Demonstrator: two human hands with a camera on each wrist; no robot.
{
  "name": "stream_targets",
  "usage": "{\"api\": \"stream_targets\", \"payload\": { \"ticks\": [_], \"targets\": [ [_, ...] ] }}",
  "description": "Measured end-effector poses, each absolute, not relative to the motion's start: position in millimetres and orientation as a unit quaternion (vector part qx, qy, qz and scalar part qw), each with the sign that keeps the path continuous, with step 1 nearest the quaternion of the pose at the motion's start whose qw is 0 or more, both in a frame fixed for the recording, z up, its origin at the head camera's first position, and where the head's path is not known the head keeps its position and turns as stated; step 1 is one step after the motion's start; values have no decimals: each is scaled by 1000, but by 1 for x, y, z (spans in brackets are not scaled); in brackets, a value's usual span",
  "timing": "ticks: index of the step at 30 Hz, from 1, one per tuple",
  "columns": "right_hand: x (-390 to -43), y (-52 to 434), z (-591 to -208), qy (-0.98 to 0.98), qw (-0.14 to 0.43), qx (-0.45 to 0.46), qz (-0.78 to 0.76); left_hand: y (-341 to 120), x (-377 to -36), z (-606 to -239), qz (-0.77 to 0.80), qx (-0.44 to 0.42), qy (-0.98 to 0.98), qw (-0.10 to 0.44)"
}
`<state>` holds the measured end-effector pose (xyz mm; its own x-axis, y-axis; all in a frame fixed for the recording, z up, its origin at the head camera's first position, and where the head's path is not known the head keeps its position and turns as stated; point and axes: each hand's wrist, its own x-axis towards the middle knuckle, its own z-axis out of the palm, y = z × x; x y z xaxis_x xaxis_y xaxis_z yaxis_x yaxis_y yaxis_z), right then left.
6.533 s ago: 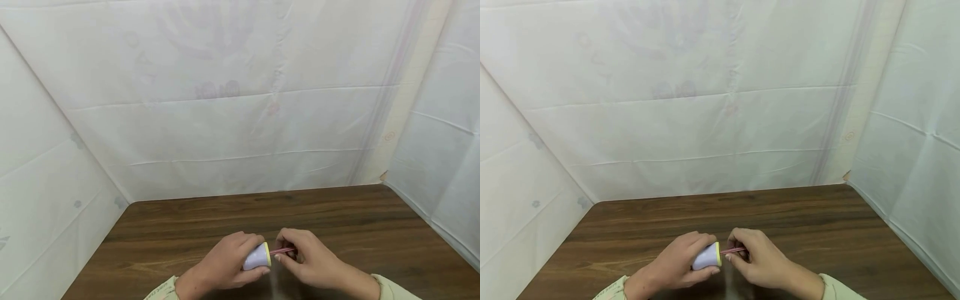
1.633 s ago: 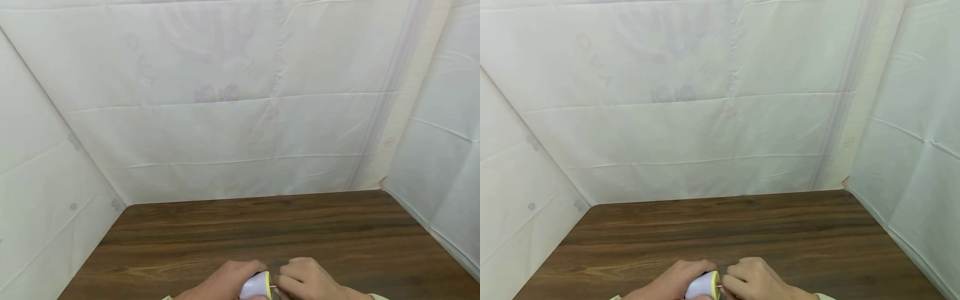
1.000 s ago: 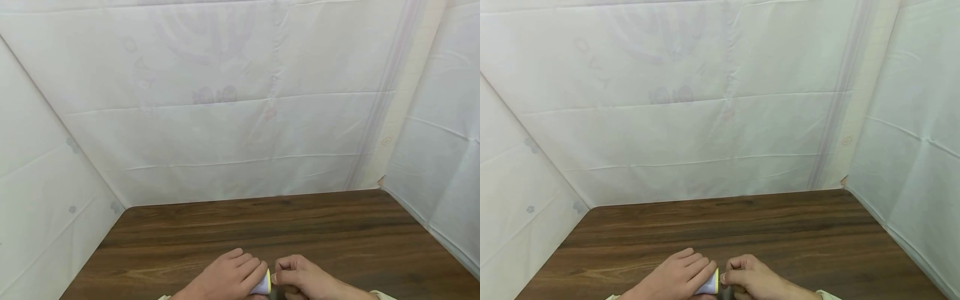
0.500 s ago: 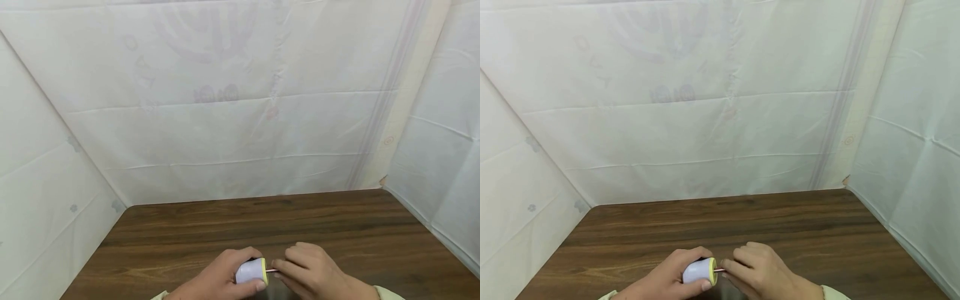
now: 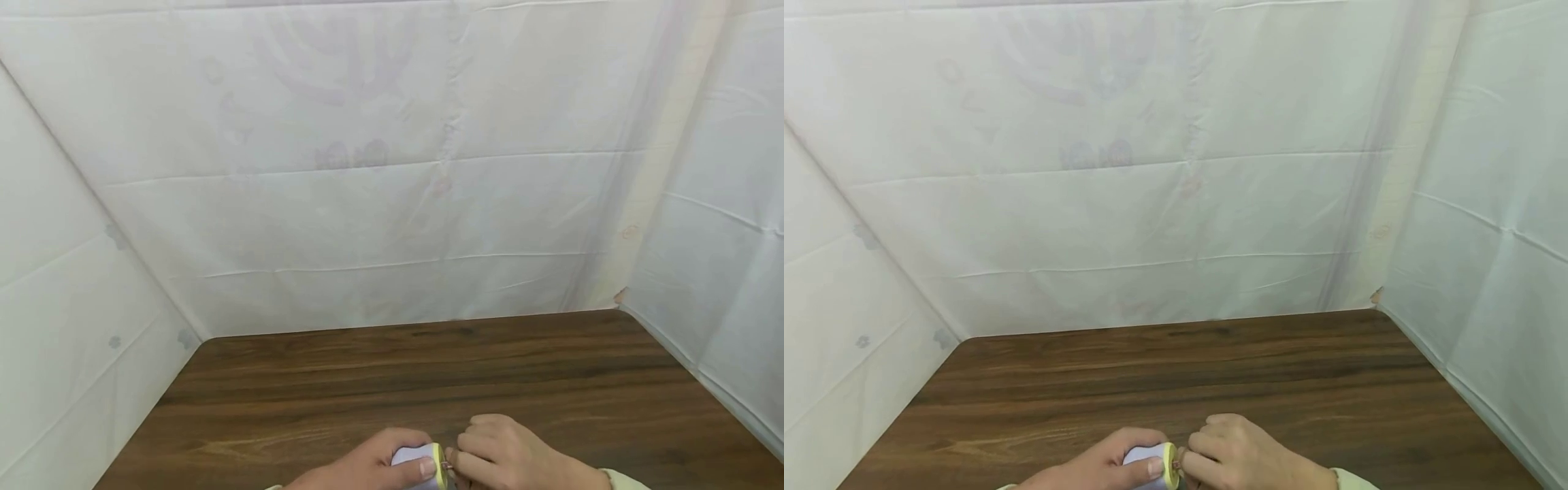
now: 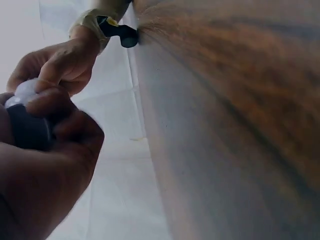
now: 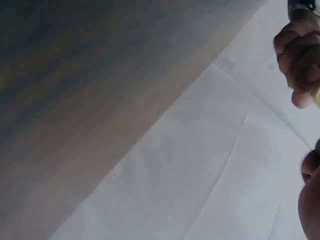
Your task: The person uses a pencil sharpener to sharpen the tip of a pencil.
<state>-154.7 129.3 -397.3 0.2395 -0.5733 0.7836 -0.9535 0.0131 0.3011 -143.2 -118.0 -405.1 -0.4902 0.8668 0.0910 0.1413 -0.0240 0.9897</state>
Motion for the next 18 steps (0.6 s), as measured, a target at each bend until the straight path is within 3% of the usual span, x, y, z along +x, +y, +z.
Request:
{"api": "stream_targets", "payload": {
  "ticks": [3, 6, 13, 16, 18],
  "targets": [
    [-151, 132, -405, -612, 339, 647, 303, -116, -143, -404, 544, 426, 682, 239],
    [-148, 132, -415, -647, 212, 605, 412, -117, -142, -400, 433, 461, 765, 121],
    [-141, 138, -414, -659, -141, 404, 619, -112, -141, -400, 25, 558, 751, -351],
    [-141, 142, -410, -644, -252, 334, 641, -110, -143, -402, -38, 563, 701, -436],
    [-141, 142, -408, -642, -270, 328, 638, -111, -146, -402, -43, 565, 690, -451]
  ]
}}
